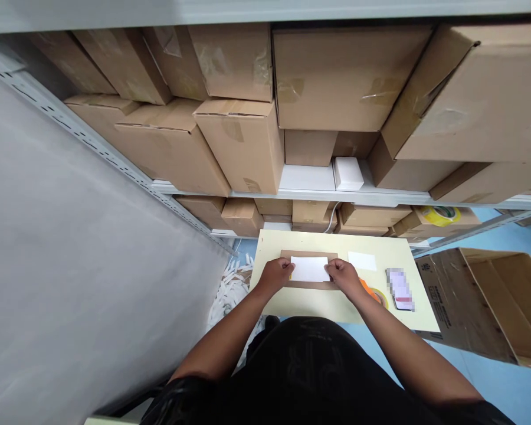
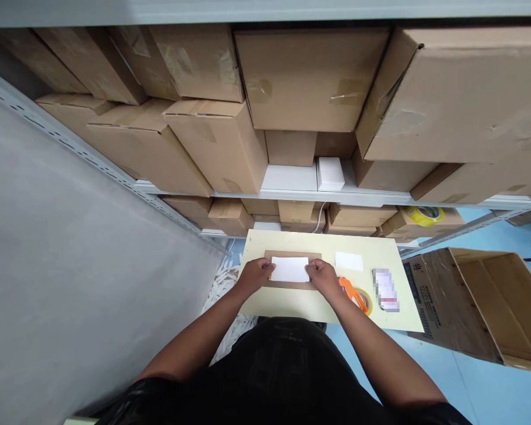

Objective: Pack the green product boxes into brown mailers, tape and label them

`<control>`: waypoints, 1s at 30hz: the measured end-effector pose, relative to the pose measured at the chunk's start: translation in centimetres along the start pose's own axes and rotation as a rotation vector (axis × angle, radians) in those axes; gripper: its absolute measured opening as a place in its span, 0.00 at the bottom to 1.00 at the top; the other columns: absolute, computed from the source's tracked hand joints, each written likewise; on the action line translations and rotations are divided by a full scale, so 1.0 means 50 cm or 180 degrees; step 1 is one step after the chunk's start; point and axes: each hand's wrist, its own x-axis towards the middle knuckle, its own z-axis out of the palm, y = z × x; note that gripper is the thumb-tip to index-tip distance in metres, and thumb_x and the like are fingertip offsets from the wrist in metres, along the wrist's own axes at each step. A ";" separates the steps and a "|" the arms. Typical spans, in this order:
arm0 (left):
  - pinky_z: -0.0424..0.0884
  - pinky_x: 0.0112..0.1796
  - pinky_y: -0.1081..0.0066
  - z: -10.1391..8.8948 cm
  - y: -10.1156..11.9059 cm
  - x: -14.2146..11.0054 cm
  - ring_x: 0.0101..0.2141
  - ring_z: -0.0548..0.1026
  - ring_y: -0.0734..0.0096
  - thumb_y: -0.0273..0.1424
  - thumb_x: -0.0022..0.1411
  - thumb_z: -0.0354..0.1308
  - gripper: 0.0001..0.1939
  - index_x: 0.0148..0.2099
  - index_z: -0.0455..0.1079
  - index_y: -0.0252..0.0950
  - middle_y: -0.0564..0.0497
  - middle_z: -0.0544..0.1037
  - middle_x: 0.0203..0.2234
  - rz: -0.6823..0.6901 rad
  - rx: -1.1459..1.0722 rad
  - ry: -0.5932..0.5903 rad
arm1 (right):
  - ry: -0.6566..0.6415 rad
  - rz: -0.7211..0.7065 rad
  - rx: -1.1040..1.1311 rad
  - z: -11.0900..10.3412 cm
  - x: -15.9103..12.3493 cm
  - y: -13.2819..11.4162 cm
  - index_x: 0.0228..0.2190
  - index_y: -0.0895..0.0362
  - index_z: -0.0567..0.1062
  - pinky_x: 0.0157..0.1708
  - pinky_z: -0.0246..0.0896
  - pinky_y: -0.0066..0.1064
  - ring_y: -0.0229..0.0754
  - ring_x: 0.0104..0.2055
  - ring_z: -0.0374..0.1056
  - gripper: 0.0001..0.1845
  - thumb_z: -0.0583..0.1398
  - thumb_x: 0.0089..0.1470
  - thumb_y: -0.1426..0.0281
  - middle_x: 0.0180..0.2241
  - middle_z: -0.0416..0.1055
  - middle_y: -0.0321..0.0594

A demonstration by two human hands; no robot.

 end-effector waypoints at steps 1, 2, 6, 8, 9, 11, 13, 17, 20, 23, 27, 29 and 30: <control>0.65 0.33 0.70 0.005 -0.002 0.010 0.30 0.76 0.67 0.39 0.64 0.57 0.14 0.28 0.73 0.38 0.52 0.79 0.25 0.0062 0.0307 0.0037 | 0.0020 -0.0049 -0.0276 0.003 0.011 0.006 0.21 0.53 0.69 0.29 0.56 0.30 0.40 0.25 0.64 0.13 0.60 0.53 0.61 0.20 0.70 0.32; 0.65 0.33 0.70 0.011 -0.004 0.020 0.31 0.76 0.66 0.38 0.65 0.57 0.14 0.29 0.74 0.38 0.51 0.80 0.26 0.0120 0.0584 0.0056 | 0.0044 -0.0098 -0.0519 0.007 0.021 0.011 0.22 0.53 0.69 0.30 0.56 0.30 0.40 0.27 0.65 0.12 0.59 0.54 0.62 0.21 0.71 0.32; 0.65 0.36 0.68 0.034 -0.010 0.046 0.36 0.77 0.62 0.37 0.68 0.54 0.14 0.31 0.75 0.38 0.47 0.81 0.32 0.0339 0.1493 0.0076 | 0.0133 -0.0198 -0.1330 0.020 0.045 0.025 0.25 0.53 0.70 0.30 0.53 0.29 0.41 0.29 0.67 0.11 0.56 0.58 0.66 0.24 0.72 0.34; 0.66 0.37 0.67 0.043 -0.013 0.051 0.38 0.78 0.60 0.37 0.69 0.53 0.15 0.34 0.75 0.37 0.45 0.82 0.35 0.0404 0.1740 0.0059 | 0.0127 -0.0167 -0.1693 0.024 0.051 0.028 0.27 0.53 0.71 0.29 0.51 0.30 0.41 0.31 0.67 0.11 0.55 0.60 0.66 0.26 0.73 0.35; 0.66 0.38 0.66 0.047 -0.014 0.053 0.39 0.78 0.59 0.37 0.70 0.52 0.15 0.35 0.75 0.37 0.44 0.82 0.36 0.0412 0.1815 0.0033 | 0.0119 -0.0151 -0.1862 0.027 0.053 0.027 0.29 0.53 0.72 0.29 0.50 0.30 0.42 0.32 0.68 0.10 0.55 0.61 0.66 0.28 0.74 0.37; 0.67 0.40 0.65 0.052 -0.016 0.056 0.40 0.78 0.58 0.37 0.71 0.51 0.15 0.38 0.76 0.36 0.42 0.81 0.38 0.0384 0.1903 -0.0037 | 0.0103 -0.0140 -0.2184 0.032 0.056 0.024 0.32 0.53 0.75 0.29 0.50 0.31 0.43 0.35 0.70 0.11 0.54 0.63 0.66 0.32 0.77 0.40; 0.68 0.42 0.64 0.056 -0.015 0.060 0.42 0.78 0.56 0.36 0.71 0.49 0.16 0.41 0.77 0.35 0.40 0.81 0.40 0.0351 0.1970 -0.0103 | 0.0074 -0.0143 -0.2467 0.038 0.056 0.017 0.35 0.54 0.76 0.30 0.51 0.32 0.45 0.38 0.72 0.12 0.53 0.64 0.66 0.38 0.78 0.43; 0.68 0.45 0.61 0.062 -0.014 0.071 0.45 0.78 0.52 0.35 0.69 0.51 0.15 0.43 0.78 0.34 0.38 0.81 0.42 0.0316 0.2063 -0.0186 | -0.0014 -0.0099 -0.2824 0.050 0.055 0.003 0.40 0.55 0.77 0.33 0.54 0.33 0.48 0.42 0.74 0.13 0.53 0.64 0.66 0.43 0.79 0.47; 0.68 0.45 0.61 0.060 -0.016 0.079 0.45 0.78 0.52 0.37 0.68 0.52 0.15 0.41 0.78 0.34 0.38 0.81 0.41 0.0208 0.2000 -0.0192 | -0.0039 -0.0069 -0.2919 0.052 0.055 -0.001 0.41 0.56 0.77 0.34 0.57 0.34 0.50 0.43 0.74 0.14 0.53 0.64 0.65 0.44 0.79 0.50; 0.68 0.45 0.61 0.047 -0.028 0.082 0.44 0.78 0.52 0.40 0.66 0.55 0.15 0.36 0.77 0.36 0.39 0.81 0.38 0.0070 0.1832 -0.0177 | 0.0000 -0.0048 -0.2802 0.038 0.055 0.007 0.40 0.55 0.77 0.35 0.58 0.35 0.51 0.42 0.74 0.14 0.54 0.64 0.63 0.42 0.78 0.50; 0.69 0.47 0.62 0.022 -0.071 0.065 0.44 0.77 0.56 0.38 0.65 0.56 0.11 0.40 0.75 0.37 0.42 0.79 0.40 0.0030 0.1220 0.0328 | 0.0441 -0.0115 -0.2183 -0.003 0.043 0.047 0.40 0.55 0.75 0.39 0.60 0.34 0.49 0.44 0.72 0.12 0.56 0.61 0.62 0.43 0.77 0.47; 0.68 0.51 0.61 0.017 -0.101 0.048 0.49 0.76 0.56 0.40 0.65 0.55 0.16 0.49 0.73 0.36 0.40 0.78 0.48 0.0039 0.0656 0.0599 | 0.0596 0.0082 -0.1592 -0.021 0.030 0.075 0.44 0.55 0.75 0.42 0.62 0.36 0.49 0.46 0.72 0.17 0.57 0.60 0.58 0.45 0.76 0.46; 0.68 0.52 0.61 0.019 -0.116 0.038 0.51 0.75 0.56 0.42 0.66 0.55 0.20 0.53 0.72 0.35 0.39 0.77 0.51 -0.0073 0.0306 0.0576 | 0.0597 0.0242 -0.1244 -0.027 0.022 0.089 0.46 0.55 0.75 0.44 0.63 0.37 0.50 0.47 0.73 0.20 0.57 0.59 0.56 0.46 0.77 0.45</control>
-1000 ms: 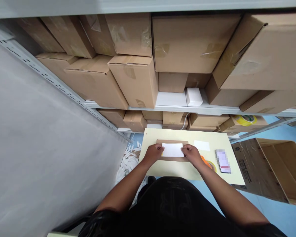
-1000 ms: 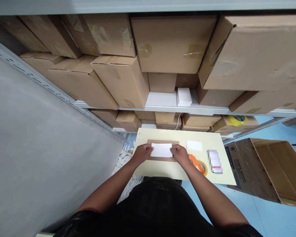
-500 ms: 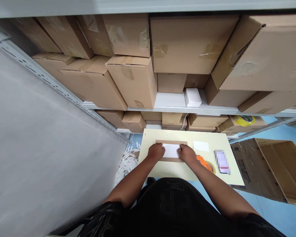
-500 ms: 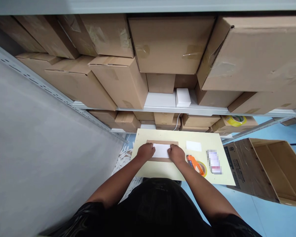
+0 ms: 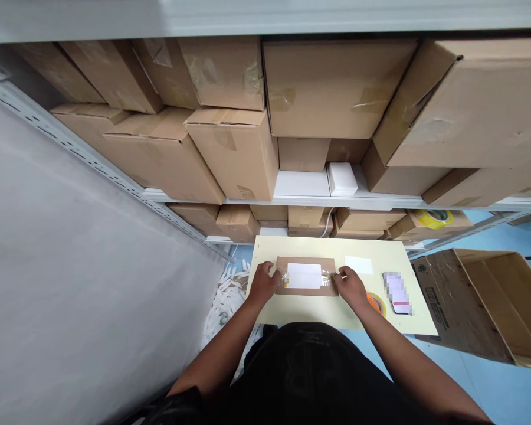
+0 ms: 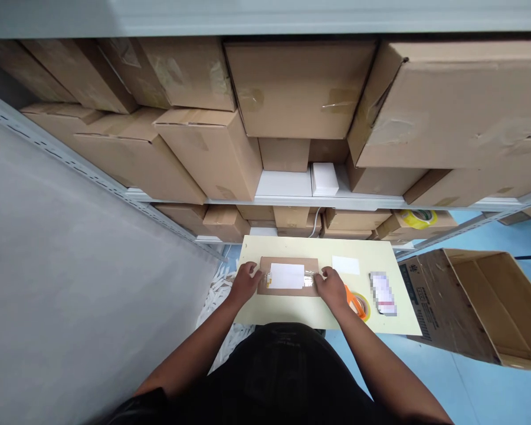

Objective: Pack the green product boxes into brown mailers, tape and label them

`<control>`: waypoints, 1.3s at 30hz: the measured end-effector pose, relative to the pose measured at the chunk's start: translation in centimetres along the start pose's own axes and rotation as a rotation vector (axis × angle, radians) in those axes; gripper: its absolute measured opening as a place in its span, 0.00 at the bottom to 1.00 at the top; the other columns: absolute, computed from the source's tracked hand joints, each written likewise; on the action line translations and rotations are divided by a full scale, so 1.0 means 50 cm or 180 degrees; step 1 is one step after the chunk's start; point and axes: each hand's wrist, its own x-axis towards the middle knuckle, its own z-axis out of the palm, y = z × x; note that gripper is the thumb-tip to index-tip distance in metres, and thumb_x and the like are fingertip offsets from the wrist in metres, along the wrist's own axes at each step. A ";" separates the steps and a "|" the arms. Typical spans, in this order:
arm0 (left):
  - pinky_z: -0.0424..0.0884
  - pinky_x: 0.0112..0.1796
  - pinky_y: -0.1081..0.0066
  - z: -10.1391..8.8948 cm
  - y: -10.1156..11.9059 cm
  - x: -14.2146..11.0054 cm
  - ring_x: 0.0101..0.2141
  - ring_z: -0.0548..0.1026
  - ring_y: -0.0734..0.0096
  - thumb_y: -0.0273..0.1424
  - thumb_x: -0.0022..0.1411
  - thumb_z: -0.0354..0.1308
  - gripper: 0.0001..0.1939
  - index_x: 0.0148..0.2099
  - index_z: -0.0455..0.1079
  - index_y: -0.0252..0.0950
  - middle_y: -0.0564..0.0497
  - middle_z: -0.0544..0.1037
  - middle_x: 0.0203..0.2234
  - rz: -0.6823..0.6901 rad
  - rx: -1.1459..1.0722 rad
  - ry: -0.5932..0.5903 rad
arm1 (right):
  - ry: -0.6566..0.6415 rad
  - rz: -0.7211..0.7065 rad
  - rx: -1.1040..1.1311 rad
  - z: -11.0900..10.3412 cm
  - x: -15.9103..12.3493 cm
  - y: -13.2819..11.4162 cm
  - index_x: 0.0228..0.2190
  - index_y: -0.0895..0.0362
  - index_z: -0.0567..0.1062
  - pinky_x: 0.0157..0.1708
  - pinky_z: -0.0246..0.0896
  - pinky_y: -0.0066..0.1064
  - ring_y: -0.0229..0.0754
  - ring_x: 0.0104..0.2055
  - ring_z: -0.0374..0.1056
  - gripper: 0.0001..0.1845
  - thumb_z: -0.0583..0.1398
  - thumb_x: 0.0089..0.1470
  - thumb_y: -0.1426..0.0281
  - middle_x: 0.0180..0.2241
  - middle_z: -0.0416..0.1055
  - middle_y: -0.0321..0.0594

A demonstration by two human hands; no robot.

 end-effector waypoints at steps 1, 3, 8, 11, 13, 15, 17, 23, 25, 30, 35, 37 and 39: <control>0.68 0.53 0.60 0.003 -0.012 -0.010 0.52 0.75 0.55 0.45 0.67 0.54 0.23 0.56 0.71 0.34 0.38 0.76 0.54 -0.0177 -0.0345 -0.0151 | -0.0085 0.0169 0.0327 0.001 -0.008 0.013 0.48 0.54 0.75 0.46 0.63 0.38 0.51 0.48 0.73 0.22 0.57 0.59 0.54 0.47 0.77 0.45; 0.68 0.54 0.59 0.015 -0.027 -0.033 0.54 0.75 0.55 0.49 0.69 0.51 0.27 0.61 0.68 0.37 0.39 0.76 0.56 -0.0422 -0.0947 -0.0557 | -0.0271 0.0358 0.0895 0.007 -0.026 0.028 0.50 0.51 0.76 0.49 0.64 0.40 0.52 0.50 0.73 0.26 0.57 0.57 0.50 0.49 0.78 0.44; 0.68 0.54 0.58 0.031 -0.012 -0.076 0.55 0.75 0.55 0.50 0.70 0.50 0.29 0.65 0.64 0.40 0.41 0.77 0.57 -0.0418 -0.1572 -0.0798 | -0.0309 0.0452 0.1494 0.021 -0.058 0.011 0.52 0.48 0.75 0.53 0.64 0.43 0.52 0.52 0.72 0.28 0.58 0.55 0.48 0.52 0.77 0.43; 0.68 0.54 0.57 0.009 0.004 -0.084 0.55 0.75 0.53 0.50 0.69 0.52 0.29 0.64 0.66 0.39 0.40 0.78 0.56 -0.0315 -0.1616 -0.0752 | -0.0238 0.0329 0.1665 0.021 -0.067 -0.011 0.50 0.48 0.75 0.52 0.65 0.42 0.52 0.52 0.72 0.26 0.59 0.55 0.48 0.52 0.77 0.42; 0.68 0.55 0.56 -0.017 0.008 -0.083 0.55 0.75 0.53 0.50 0.68 0.52 0.29 0.64 0.66 0.39 0.40 0.77 0.56 -0.0206 -0.1631 -0.0723 | -0.0115 0.0217 0.1740 0.020 -0.075 -0.028 0.48 0.47 0.76 0.50 0.66 0.41 0.51 0.51 0.72 0.25 0.59 0.55 0.48 0.51 0.78 0.40; 0.68 0.55 0.56 -0.044 0.008 -0.079 0.56 0.74 0.52 0.50 0.69 0.52 0.30 0.65 0.65 0.39 0.40 0.77 0.57 -0.0111 -0.1649 -0.0686 | 0.0049 0.0177 0.1809 0.022 -0.087 -0.046 0.48 0.47 0.76 0.50 0.66 0.41 0.51 0.51 0.72 0.25 0.59 0.54 0.48 0.51 0.77 0.39; 0.68 0.55 0.56 -0.069 0.004 -0.074 0.57 0.73 0.52 0.50 0.69 0.51 0.31 0.66 0.63 0.39 0.40 0.75 0.59 -0.0006 -0.1693 -0.0662 | 0.0193 0.0166 0.1915 0.029 -0.105 -0.066 0.49 0.48 0.76 0.51 0.65 0.40 0.51 0.51 0.72 0.26 0.60 0.54 0.48 0.52 0.77 0.40; 0.69 0.54 0.57 -0.110 -0.010 -0.072 0.57 0.74 0.53 0.51 0.69 0.50 0.30 0.65 0.64 0.39 0.41 0.75 0.59 0.0127 -0.1786 -0.0754 | 0.0391 0.0192 0.2151 0.060 -0.164 -0.102 0.49 0.50 0.77 0.51 0.65 0.38 0.52 0.52 0.72 0.26 0.61 0.55 0.49 0.53 0.77 0.42; 0.70 0.53 0.59 -0.117 -0.009 -0.076 0.57 0.74 0.53 0.51 0.69 0.50 0.30 0.65 0.65 0.40 0.41 0.75 0.59 0.0094 -0.1764 -0.0820 | 0.0481 0.0215 0.2191 0.061 -0.177 -0.102 0.50 0.50 0.78 0.51 0.66 0.39 0.53 0.53 0.72 0.26 0.61 0.55 0.49 0.53 0.78 0.42; 0.69 0.55 0.58 -0.123 0.023 -0.090 0.59 0.73 0.53 0.52 0.70 0.49 0.31 0.67 0.63 0.41 0.42 0.74 0.62 0.0167 -0.1586 -0.0756 | 0.0693 0.0167 0.2324 0.028 -0.194 -0.089 0.51 0.48 0.79 0.54 0.66 0.39 0.54 0.57 0.70 0.26 0.60 0.56 0.49 0.55 0.77 0.40; 0.67 0.58 0.59 -0.098 0.093 -0.112 0.60 0.72 0.54 0.51 0.71 0.49 0.29 0.66 0.66 0.42 0.44 0.75 0.61 0.0466 -0.1588 -0.0665 | 0.0805 0.0076 0.2477 -0.043 -0.198 -0.049 0.52 0.48 0.78 0.61 0.60 0.42 0.54 0.63 0.65 0.26 0.59 0.58 0.49 0.58 0.75 0.38; 0.65 0.60 0.58 -0.072 0.129 -0.126 0.61 0.71 0.55 0.50 0.72 0.48 0.29 0.66 0.66 0.42 0.44 0.74 0.61 0.0604 -0.1671 -0.0620 | 0.0833 -0.0020 0.2547 -0.077 -0.197 -0.018 0.53 0.48 0.78 0.63 0.59 0.42 0.53 0.63 0.65 0.26 0.59 0.59 0.49 0.59 0.74 0.38; 0.64 0.61 0.58 -0.036 0.170 -0.145 0.62 0.70 0.55 0.50 0.72 0.48 0.29 0.67 0.66 0.41 0.44 0.74 0.62 0.0680 -0.1750 -0.0596 | 0.0884 -0.0123 0.2592 -0.115 -0.196 0.023 0.53 0.48 0.78 0.64 0.58 0.43 0.53 0.64 0.65 0.26 0.59 0.58 0.49 0.59 0.74 0.38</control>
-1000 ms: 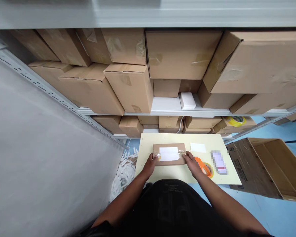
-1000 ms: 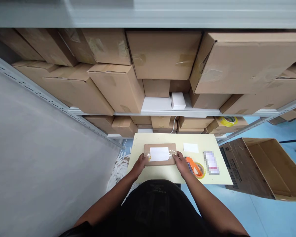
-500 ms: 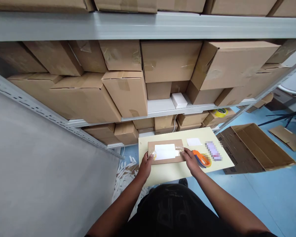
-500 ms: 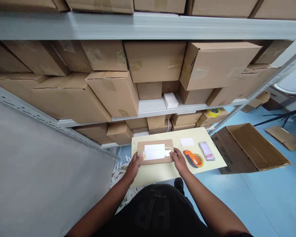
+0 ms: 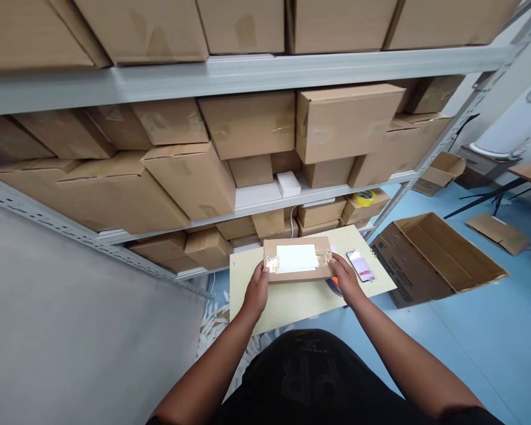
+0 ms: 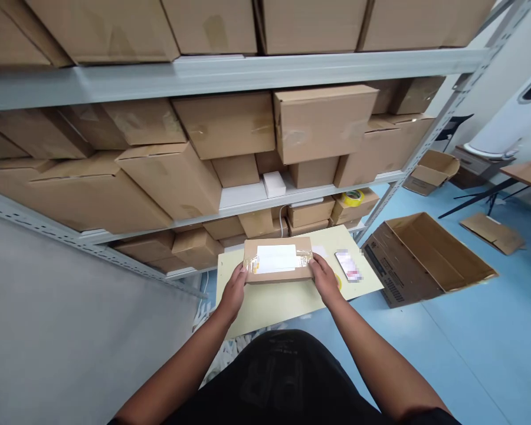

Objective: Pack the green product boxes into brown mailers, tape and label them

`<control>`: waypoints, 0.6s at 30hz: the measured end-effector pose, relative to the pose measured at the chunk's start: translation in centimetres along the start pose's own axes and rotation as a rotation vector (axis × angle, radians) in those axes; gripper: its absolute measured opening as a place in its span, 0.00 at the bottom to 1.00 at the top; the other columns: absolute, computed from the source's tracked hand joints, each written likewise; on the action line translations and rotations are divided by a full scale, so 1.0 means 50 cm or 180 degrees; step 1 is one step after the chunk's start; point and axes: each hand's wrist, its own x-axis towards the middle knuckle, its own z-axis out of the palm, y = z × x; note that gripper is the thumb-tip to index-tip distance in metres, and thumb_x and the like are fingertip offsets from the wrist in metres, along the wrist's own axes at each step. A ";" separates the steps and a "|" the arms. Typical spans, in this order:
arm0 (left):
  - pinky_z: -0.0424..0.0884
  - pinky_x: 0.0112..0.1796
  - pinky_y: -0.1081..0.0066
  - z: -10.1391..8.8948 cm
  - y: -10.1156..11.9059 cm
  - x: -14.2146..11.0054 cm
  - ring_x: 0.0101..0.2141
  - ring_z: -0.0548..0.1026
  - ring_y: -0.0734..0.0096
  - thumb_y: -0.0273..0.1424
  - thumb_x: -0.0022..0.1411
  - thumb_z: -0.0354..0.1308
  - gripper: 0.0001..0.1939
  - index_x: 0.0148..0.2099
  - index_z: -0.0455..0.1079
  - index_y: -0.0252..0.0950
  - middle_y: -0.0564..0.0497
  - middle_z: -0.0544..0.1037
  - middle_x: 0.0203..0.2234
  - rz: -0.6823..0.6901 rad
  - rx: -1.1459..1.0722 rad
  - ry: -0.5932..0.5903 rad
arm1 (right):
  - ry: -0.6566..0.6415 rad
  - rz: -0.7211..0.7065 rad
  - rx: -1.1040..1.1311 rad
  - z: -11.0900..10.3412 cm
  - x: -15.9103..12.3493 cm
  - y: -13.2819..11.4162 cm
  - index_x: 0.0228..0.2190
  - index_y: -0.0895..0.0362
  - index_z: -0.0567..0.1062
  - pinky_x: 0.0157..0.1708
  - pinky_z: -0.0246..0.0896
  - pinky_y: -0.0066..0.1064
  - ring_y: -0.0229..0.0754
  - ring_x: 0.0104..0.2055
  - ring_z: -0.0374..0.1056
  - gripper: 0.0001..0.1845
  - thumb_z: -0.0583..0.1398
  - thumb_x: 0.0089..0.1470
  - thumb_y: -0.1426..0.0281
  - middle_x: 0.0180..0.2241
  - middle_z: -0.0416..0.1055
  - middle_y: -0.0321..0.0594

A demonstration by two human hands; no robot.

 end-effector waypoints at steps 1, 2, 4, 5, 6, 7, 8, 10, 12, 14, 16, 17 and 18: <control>0.64 0.62 0.57 0.031 0.009 -0.002 0.62 0.70 0.54 0.50 0.72 0.48 0.29 0.67 0.66 0.41 0.44 0.74 0.62 0.0021 -0.0020 0.0006 | 0.0001 -0.0063 0.0024 -0.031 0.007 0.003 0.52 0.49 0.79 0.64 0.58 0.43 0.53 0.64 0.65 0.27 0.60 0.58 0.48 0.59 0.74 0.39; 0.64 0.62 0.57 0.064 0.018 -0.004 0.62 0.70 0.54 0.50 0.72 0.48 0.29 0.67 0.66 0.40 0.43 0.74 0.61 0.0040 -0.0022 0.0006 | 0.0008 -0.0128 0.0054 -0.064 0.014 0.006 0.52 0.50 0.79 0.63 0.58 0.42 0.53 0.63 0.65 0.27 0.60 0.58 0.48 0.59 0.74 0.40; 0.64 0.61 0.58 0.135 0.036 -0.009 0.62 0.70 0.54 0.50 0.72 0.47 0.30 0.67 0.66 0.40 0.44 0.74 0.61 0.0127 0.0031 -0.0037 | 0.0031 -0.0254 0.0130 -0.135 0.026 0.013 0.52 0.51 0.79 0.63 0.59 0.42 0.54 0.63 0.65 0.28 0.60 0.58 0.48 0.58 0.75 0.41; 0.65 0.61 0.59 0.173 0.045 -0.012 0.62 0.70 0.55 0.50 0.72 0.47 0.30 0.67 0.66 0.40 0.44 0.74 0.62 0.0189 0.0073 -0.0072 | 0.0040 -0.0301 0.0170 -0.173 0.032 0.016 0.52 0.51 0.79 0.62 0.60 0.42 0.54 0.62 0.66 0.28 0.60 0.58 0.48 0.58 0.75 0.41; 0.65 0.61 0.59 0.211 0.054 -0.014 0.62 0.70 0.55 0.50 0.72 0.47 0.30 0.67 0.66 0.40 0.44 0.74 0.62 0.0248 0.0112 -0.0114 | 0.0052 -0.0332 0.0202 -0.211 0.038 0.018 0.52 0.51 0.79 0.62 0.60 0.42 0.54 0.62 0.67 0.28 0.60 0.58 0.48 0.58 0.75 0.41; 0.65 0.62 0.60 0.249 0.062 -0.016 0.63 0.69 0.55 0.51 0.72 0.47 0.30 0.67 0.66 0.40 0.44 0.74 0.62 0.0289 0.0143 -0.0157 | 0.0070 -0.0346 0.0218 -0.250 0.043 0.019 0.52 0.51 0.79 0.61 0.61 0.42 0.54 0.61 0.67 0.28 0.60 0.58 0.48 0.57 0.76 0.41; 0.64 0.62 0.60 0.287 0.071 -0.019 0.63 0.69 0.55 0.51 0.72 0.47 0.30 0.67 0.66 0.40 0.44 0.73 0.62 0.0308 0.0164 -0.0193 | 0.0100 -0.0349 0.0218 -0.288 0.047 0.019 0.52 0.51 0.79 0.61 0.61 0.42 0.54 0.60 0.68 0.28 0.60 0.58 0.48 0.57 0.76 0.41; 0.64 0.62 0.60 0.361 0.087 -0.023 0.63 0.68 0.55 0.50 0.72 0.48 0.29 0.67 0.67 0.40 0.45 0.73 0.63 0.0291 0.0182 -0.0248 | 0.0208 -0.0348 0.0197 -0.362 0.055 0.019 0.51 0.52 0.80 0.60 0.62 0.42 0.54 0.59 0.69 0.28 0.61 0.57 0.48 0.56 0.77 0.41; 0.63 0.63 0.59 0.428 0.102 -0.025 0.64 0.68 0.55 0.49 0.73 0.48 0.29 0.67 0.67 0.40 0.45 0.73 0.63 0.0263 0.0158 -0.0310 | 0.0345 -0.0346 0.0216 -0.429 0.062 0.022 0.50 0.52 0.80 0.59 0.61 0.42 0.55 0.59 0.69 0.29 0.61 0.56 0.48 0.55 0.77 0.42; 0.63 0.63 0.59 0.489 0.116 -0.022 0.63 0.69 0.55 0.48 0.73 0.48 0.28 0.66 0.67 0.39 0.45 0.73 0.63 0.0242 0.0113 -0.0404 | 0.0478 -0.0290 0.0295 -0.488 0.070 0.030 0.51 0.53 0.80 0.58 0.62 0.43 0.56 0.58 0.69 0.30 0.62 0.55 0.47 0.55 0.78 0.43; 0.64 0.63 0.59 0.544 0.127 -0.012 0.63 0.69 0.56 0.48 0.73 0.48 0.28 0.66 0.67 0.39 0.45 0.74 0.62 0.0220 0.0097 -0.0577 | 0.0624 -0.0203 0.0402 -0.537 0.078 0.045 0.51 0.53 0.80 0.58 0.63 0.44 0.57 0.58 0.69 0.31 0.62 0.55 0.46 0.55 0.78 0.44; 0.63 0.63 0.59 0.569 0.131 -0.004 0.63 0.69 0.56 0.48 0.74 0.47 0.27 0.66 0.67 0.40 0.46 0.74 0.62 0.0212 0.0121 -0.0671 | 0.0702 -0.0163 0.0450 -0.559 0.082 0.054 0.51 0.53 0.80 0.57 0.63 0.44 0.57 0.58 0.69 0.32 0.62 0.55 0.45 0.55 0.78 0.44; 0.63 0.63 0.59 0.593 0.135 0.007 0.63 0.69 0.57 0.48 0.74 0.47 0.27 0.67 0.66 0.40 0.46 0.73 0.62 0.0206 0.0163 -0.0759 | 0.0787 -0.0131 0.0493 -0.578 0.086 0.062 0.52 0.53 0.79 0.57 0.62 0.44 0.57 0.58 0.69 0.32 0.62 0.55 0.45 0.55 0.77 0.44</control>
